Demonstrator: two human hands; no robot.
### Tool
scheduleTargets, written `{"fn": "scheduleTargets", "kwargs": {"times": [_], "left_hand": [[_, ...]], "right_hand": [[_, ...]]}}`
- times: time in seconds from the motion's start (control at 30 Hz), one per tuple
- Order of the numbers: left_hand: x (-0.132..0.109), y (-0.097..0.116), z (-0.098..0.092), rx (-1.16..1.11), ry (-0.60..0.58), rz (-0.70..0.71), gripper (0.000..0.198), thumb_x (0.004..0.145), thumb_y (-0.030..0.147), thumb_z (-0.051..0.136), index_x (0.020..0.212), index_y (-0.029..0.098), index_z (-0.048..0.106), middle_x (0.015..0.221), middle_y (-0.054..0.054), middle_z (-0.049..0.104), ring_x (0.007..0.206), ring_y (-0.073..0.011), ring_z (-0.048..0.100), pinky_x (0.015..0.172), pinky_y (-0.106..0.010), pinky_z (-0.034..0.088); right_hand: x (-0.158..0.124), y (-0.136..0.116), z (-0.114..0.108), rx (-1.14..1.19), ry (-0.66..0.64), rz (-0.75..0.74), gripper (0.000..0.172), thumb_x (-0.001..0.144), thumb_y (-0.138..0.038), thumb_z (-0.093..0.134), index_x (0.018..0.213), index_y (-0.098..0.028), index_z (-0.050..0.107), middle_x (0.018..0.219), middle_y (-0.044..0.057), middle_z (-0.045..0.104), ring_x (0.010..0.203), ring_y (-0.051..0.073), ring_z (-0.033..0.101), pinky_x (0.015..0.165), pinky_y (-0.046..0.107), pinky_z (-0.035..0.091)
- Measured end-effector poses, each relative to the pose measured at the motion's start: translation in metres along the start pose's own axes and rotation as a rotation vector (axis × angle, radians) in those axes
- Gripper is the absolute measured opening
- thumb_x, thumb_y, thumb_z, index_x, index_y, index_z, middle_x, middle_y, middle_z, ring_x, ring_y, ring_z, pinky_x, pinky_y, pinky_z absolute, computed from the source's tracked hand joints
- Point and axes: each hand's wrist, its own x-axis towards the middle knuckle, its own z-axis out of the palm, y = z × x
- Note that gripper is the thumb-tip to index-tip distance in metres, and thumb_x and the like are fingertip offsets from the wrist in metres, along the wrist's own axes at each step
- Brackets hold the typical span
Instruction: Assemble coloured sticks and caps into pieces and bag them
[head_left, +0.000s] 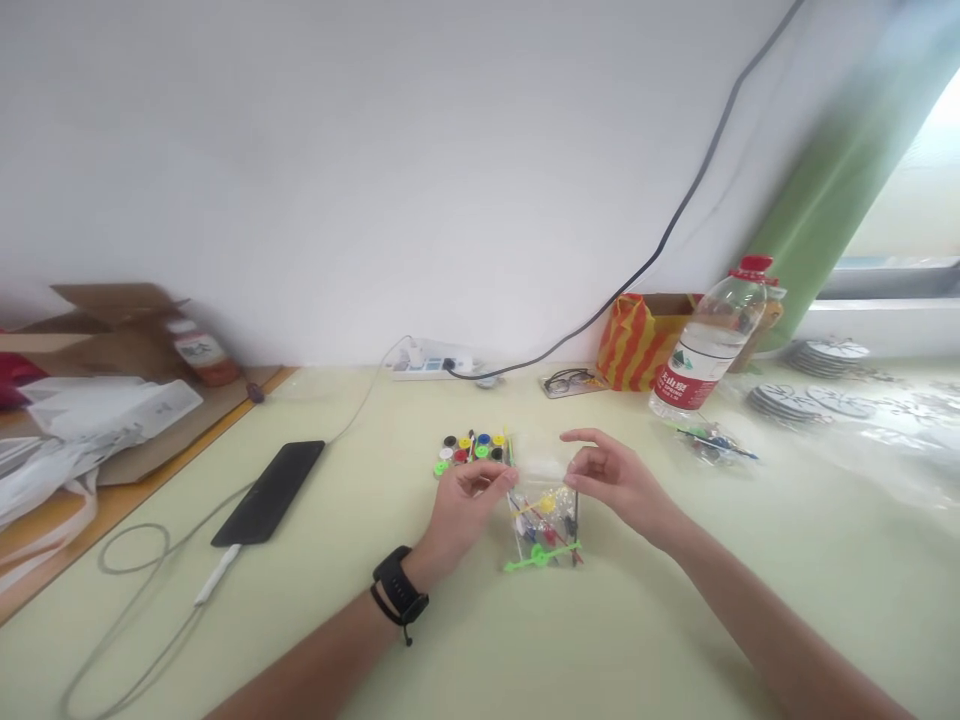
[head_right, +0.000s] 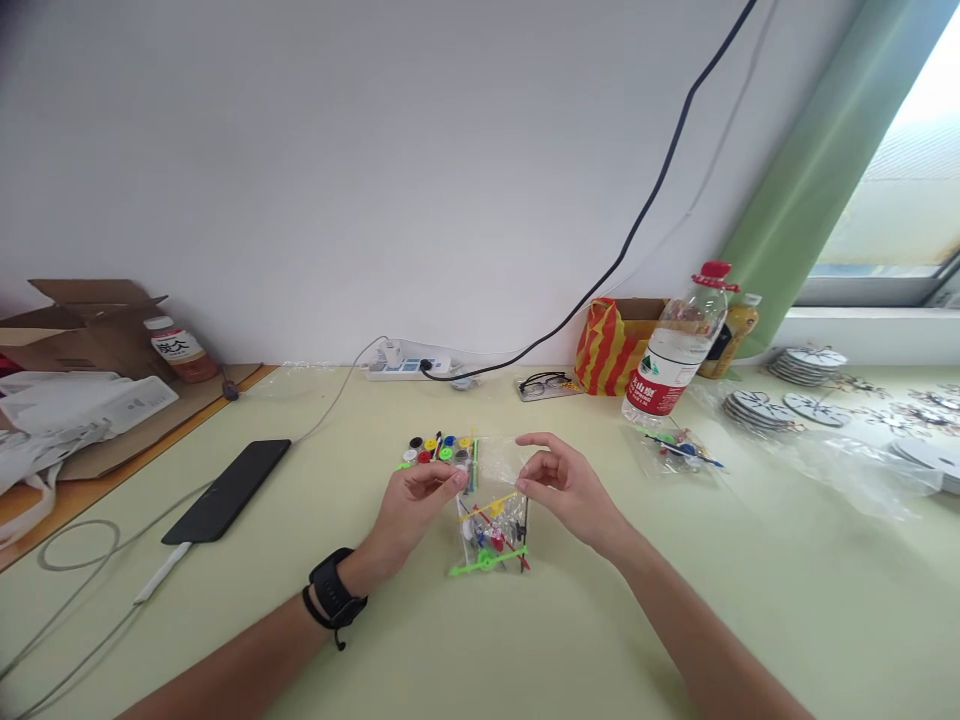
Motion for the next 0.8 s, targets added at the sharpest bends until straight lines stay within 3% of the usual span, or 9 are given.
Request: {"fn": "scheduleTargets", "kwargs": {"times": [0.2, 0.53, 0.7, 0.8], "left_hand": [[0.001, 0.005, -0.002, 0.001, -0.003, -0.051, 0.024, 0.08, 0.036, 0.085, 0.097, 0.019, 0.08, 0.076, -0.004, 0.072, 0.074, -0.0167, 0.064, 0.073, -0.027, 0.051], [0.005, 0.011, -0.008, -0.019, -0.097, -0.08, 0.023, 0.083, 0.038, 0.083, 0.091, 0.017, 0.078, 0.068, -0.002, 0.067, 0.068, -0.0151, 0.06, 0.068, -0.026, 0.047], [0.004, 0.012, -0.01, -0.052, -0.141, -0.093, 0.018, 0.082, 0.034, 0.083, 0.087, 0.017, 0.076, 0.084, -0.005, 0.072, 0.08, -0.0173, 0.064, 0.074, -0.027, 0.049], [0.008, 0.01, -0.014, -0.06, -0.13, -0.119, 0.017, 0.084, 0.032, 0.081, 0.092, 0.018, 0.078, 0.082, -0.005, 0.073, 0.08, -0.0175, 0.066, 0.075, -0.027, 0.05]], "right_hand": [[-0.002, 0.003, 0.008, 0.089, 0.01, -0.003, 0.035, 0.083, -0.023, 0.075, 0.116, -0.025, 0.064, 0.076, -0.002, 0.061, 0.079, 0.018, 0.061, 0.076, 0.032, 0.05], [-0.003, -0.003, 0.007, 0.105, 0.009, 0.069, 0.022, 0.082, -0.028, 0.074, 0.103, -0.021, 0.072, 0.065, -0.003, 0.06, 0.064, 0.014, 0.055, 0.064, 0.029, 0.047], [-0.001, -0.003, 0.008, 0.075, -0.018, 0.092, 0.022, 0.088, -0.04, 0.074, 0.09, -0.018, 0.071, 0.068, 0.001, 0.066, 0.064, 0.015, 0.056, 0.064, 0.031, 0.046], [-0.001, -0.001, 0.009, 0.09, -0.016, 0.091, 0.024, 0.087, -0.042, 0.076, 0.091, -0.019, 0.072, 0.071, 0.002, 0.067, 0.068, 0.016, 0.057, 0.067, 0.031, 0.047]]}}
